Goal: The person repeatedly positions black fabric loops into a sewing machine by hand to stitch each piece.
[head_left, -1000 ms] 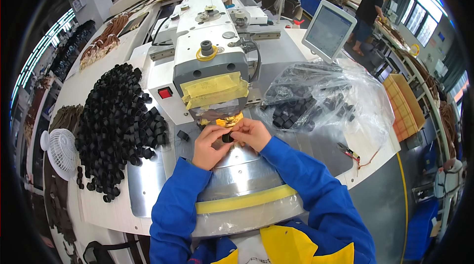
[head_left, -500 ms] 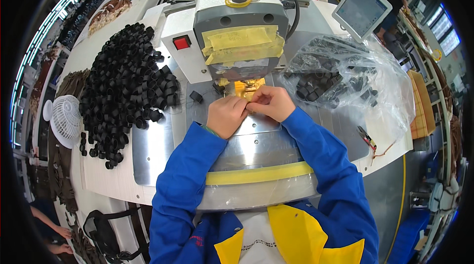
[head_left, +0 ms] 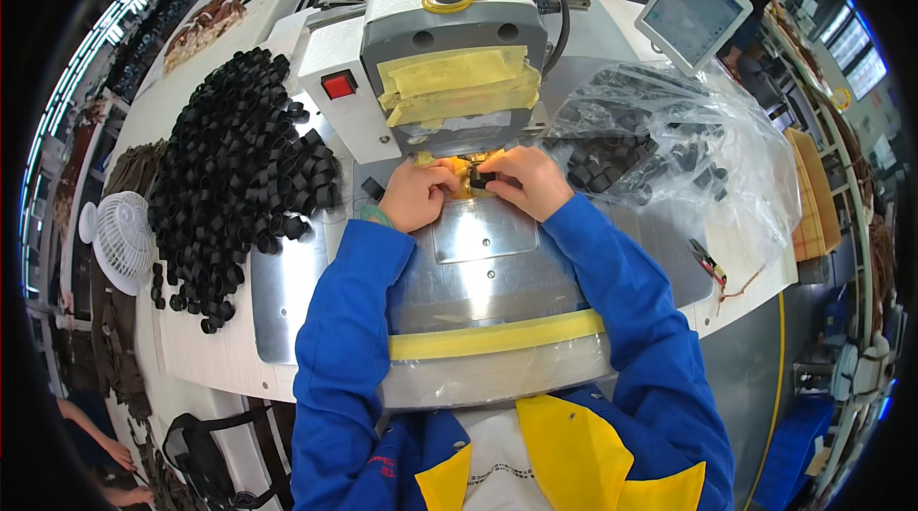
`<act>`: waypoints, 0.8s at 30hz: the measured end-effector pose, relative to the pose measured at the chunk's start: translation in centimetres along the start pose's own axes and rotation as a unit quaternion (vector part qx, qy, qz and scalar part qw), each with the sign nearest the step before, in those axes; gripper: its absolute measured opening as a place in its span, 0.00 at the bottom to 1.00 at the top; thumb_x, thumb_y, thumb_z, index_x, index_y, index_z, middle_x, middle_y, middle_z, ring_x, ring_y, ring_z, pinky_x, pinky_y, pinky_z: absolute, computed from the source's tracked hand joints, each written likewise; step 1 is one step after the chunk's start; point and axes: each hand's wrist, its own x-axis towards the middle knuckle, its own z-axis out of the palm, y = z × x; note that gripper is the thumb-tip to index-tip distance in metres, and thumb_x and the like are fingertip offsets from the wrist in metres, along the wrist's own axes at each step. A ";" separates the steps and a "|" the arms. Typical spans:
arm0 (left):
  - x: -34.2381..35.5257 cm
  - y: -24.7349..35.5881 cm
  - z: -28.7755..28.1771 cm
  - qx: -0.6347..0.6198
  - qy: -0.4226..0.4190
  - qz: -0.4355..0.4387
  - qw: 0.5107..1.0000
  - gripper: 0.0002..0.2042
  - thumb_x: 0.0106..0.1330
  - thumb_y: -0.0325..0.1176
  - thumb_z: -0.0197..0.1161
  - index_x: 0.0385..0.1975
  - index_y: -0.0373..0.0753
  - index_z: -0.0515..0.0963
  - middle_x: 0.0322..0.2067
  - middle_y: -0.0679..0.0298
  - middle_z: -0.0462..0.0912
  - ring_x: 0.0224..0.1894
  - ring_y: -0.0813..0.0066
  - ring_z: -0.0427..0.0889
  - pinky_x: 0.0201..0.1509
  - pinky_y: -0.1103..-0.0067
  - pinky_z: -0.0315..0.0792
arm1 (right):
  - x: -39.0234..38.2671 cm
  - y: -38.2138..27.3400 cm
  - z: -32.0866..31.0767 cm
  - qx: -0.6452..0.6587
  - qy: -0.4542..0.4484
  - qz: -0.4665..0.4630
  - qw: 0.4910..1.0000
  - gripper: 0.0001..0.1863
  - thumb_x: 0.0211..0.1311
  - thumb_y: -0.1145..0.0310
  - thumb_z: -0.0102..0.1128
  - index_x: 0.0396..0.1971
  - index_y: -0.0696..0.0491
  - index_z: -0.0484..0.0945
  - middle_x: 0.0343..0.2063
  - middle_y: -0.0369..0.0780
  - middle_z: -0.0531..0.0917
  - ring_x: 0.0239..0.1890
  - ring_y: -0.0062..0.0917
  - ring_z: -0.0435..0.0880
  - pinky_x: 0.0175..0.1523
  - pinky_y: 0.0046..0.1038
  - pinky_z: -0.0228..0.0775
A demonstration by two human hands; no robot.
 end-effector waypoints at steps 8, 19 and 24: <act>-0.7 -0.2 -0.4 -0.199 0.019 -0.132 0.971 0.05 0.48 0.28 0.58 0.24 0.34 0.76 0.20 0.62 0.76 0.22 0.74 0.74 0.24 0.78 0.67 | -0.6 0.3 0.8 -0.105 0.012 -0.107 0.989 0.11 0.43 0.69 0.61 0.31 0.43 0.79 0.27 0.31 0.73 0.33 0.26 0.71 0.37 0.26 0.64; 0.8 -0.7 3.8 0.011 0.156 -0.185 0.970 0.17 0.41 0.51 0.66 0.26 0.47 0.82 0.19 0.66 0.78 0.32 0.69 0.73 0.41 0.74 0.55 | 0.0 0.3 1.2 -0.096 0.004 -0.016 0.995 0.09 0.43 0.69 0.61 0.29 0.46 0.80 0.25 0.35 0.71 0.34 0.28 0.70 0.37 0.26 0.64; 1.1 -1.7 4.2 -0.030 0.154 -0.218 0.963 0.14 0.41 0.49 0.65 0.22 0.47 0.82 0.21 0.66 0.81 0.30 0.70 0.76 0.39 0.75 0.56 | 0.7 0.5 1.3 0.018 0.041 0.093 0.995 0.07 0.41 0.69 0.63 0.22 0.53 0.77 0.22 0.38 0.74 0.29 0.30 0.74 0.33 0.28 0.66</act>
